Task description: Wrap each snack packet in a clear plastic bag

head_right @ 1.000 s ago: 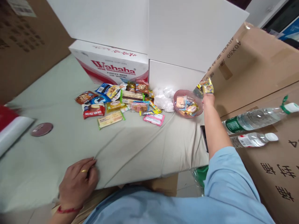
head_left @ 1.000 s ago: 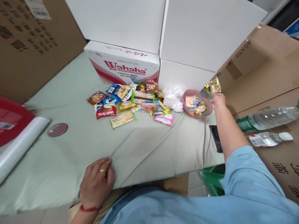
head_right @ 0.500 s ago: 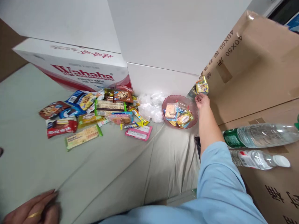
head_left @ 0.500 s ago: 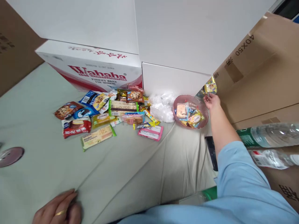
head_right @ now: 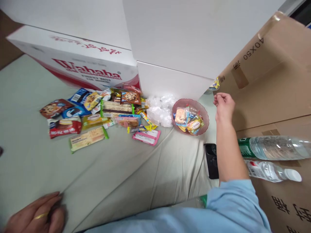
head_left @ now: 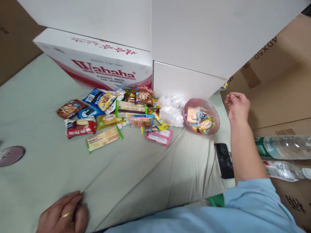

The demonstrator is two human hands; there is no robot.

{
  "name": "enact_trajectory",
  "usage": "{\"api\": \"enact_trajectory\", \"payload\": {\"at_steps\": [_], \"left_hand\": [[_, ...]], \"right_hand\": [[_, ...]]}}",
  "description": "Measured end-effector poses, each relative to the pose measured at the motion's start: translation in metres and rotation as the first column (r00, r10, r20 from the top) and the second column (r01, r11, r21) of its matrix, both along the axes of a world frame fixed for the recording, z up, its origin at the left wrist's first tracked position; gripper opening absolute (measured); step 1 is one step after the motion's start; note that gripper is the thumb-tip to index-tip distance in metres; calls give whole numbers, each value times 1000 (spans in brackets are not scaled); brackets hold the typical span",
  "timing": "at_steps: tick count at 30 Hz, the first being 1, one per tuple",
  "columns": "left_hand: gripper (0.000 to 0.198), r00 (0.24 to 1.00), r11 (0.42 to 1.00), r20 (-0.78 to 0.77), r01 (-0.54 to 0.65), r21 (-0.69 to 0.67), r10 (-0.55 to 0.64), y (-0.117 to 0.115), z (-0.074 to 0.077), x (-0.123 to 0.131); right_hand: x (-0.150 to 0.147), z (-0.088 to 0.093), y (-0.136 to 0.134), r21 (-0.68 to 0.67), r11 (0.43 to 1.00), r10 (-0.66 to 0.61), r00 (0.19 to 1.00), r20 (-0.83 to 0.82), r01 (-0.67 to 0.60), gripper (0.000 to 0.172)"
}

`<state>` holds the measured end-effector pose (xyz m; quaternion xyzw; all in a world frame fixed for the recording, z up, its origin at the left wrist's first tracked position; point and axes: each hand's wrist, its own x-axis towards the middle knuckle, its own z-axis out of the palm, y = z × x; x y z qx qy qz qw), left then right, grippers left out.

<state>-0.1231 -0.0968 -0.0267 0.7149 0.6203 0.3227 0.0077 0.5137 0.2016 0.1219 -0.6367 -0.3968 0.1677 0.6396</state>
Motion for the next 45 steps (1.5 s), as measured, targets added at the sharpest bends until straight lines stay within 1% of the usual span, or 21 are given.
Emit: {"api": "enact_trajectory", "payload": {"at_steps": [1, 3, 6, 8, 11, 15, 17, 20, 21, 23, 25, 26, 28, 30, 33, 36, 38, 39, 41, 43, 45], "left_hand": [[16, 998, 1000, -69, 8, 18, -6, 1, 4, 3], [17, 980, 996, -196, 52, 67, -38, 3, 10, 8], [17, 959, 987, -270, 120, 107, -87, 4, 16, 12], [19, 958, 986, -273, 125, 109, -91, 4, 18, 13], [22, 967, 988, -246, 102, 112, -71, 2, 18, 15], [22, 975, 991, -212, 93, 100, -70, -1, 16, 18], [21, 980, 993, -187, 79, 90, -61, -2, 14, 19], [21, 990, 996, -135, 52, 69, -42, -4, 11, 19], [20, 993, 997, -110, 48, 63, -41, -4, 10, 19], [18, 998, 998, -33, 46, 48, -44, -4, 9, 18], [16, 995, 1000, 100, 25, 9, -26, -5, 12, 17], [16, 984, 1000, 180, 4, -23, 0, -5, 14, 17], [17, 942, 993, 329, -32, -112, 68, -5, 24, 20], [19, 889, 978, 446, -10, -207, 104, -4, 39, 27], [24, 769, 911, 633, 191, -365, 92, 3, 61, 52], [29, 568, 731, 813, 502, -462, 124, 14, 72, 87], [34, 441, 635, 879, 631, -446, 179, 21, 73, 109], [37, 384, 611, 896, 661, -435, 222, 24, 72, 119], [39, 294, 612, 904, 667, -426, 309, 30, 70, 132], [37, 244, 651, 900, 625, -431, 361, 33, 68, 137], [35, 233, 692, 897, 573, -439, 376, 35, 68, 136]], "right_hand": [[-15, 4, -28, 56, 998, 14, 996, 86, -19, 10], [-49, 10, -83, 59, 992, 94, 973, 210, -109, 14], [-99, 9, -145, -123, 954, 299, 898, 322, -273, 19], [-126, 6, -162, -243, 906, 416, 833, 366, -346, 22], [-159, 0, -153, -315, 876, 478, 739, 474, -365, 25], [-196, -10, -113, -331, 917, 395, 627, 672, -223, 32], [-213, -17, -94, -357, 925, 361, 594, 719, -129, 34], [-232, -22, -80, -450, 890, 405, 587, 701, -76, 25], [-235, -22, -81, -463, 881, 419, 613, 670, -96, 24], [-237, -21, -91, -423, 886, 410, 751, 517, -193, 27], [-236, -22, -112, -312, 889, 396, 905, 155, -335, 31], [-236, -24, -125, -245, 879, 400, 912, -84, -408, 33], [-241, -35, -158, -118, 840, 409, 762, -502, -529, 35], [-252, -51, -194, -59, 794, 381, 571, -727, -604, 33], [-277, -76, -244, -113, 740, 264, 441, -858, -663, 30], [-300, -86, -278, -186, 708, 157, 409, -899, -681, 33], [-311, -85, -289, -218, 698, 124, 415, -902, -682, 36], [-315, -83, -292, -231, 688, 120, 421, -899, -688, 39], [-321, -79, -294, -253, 634, 147, 436, -888, -731, 44], [-325, -77, -294, -280, 516, 218, 441, -871, -809, 47], [-324, -77, -293, -331, 390, 315, 463, -829, -859, 50]]}}
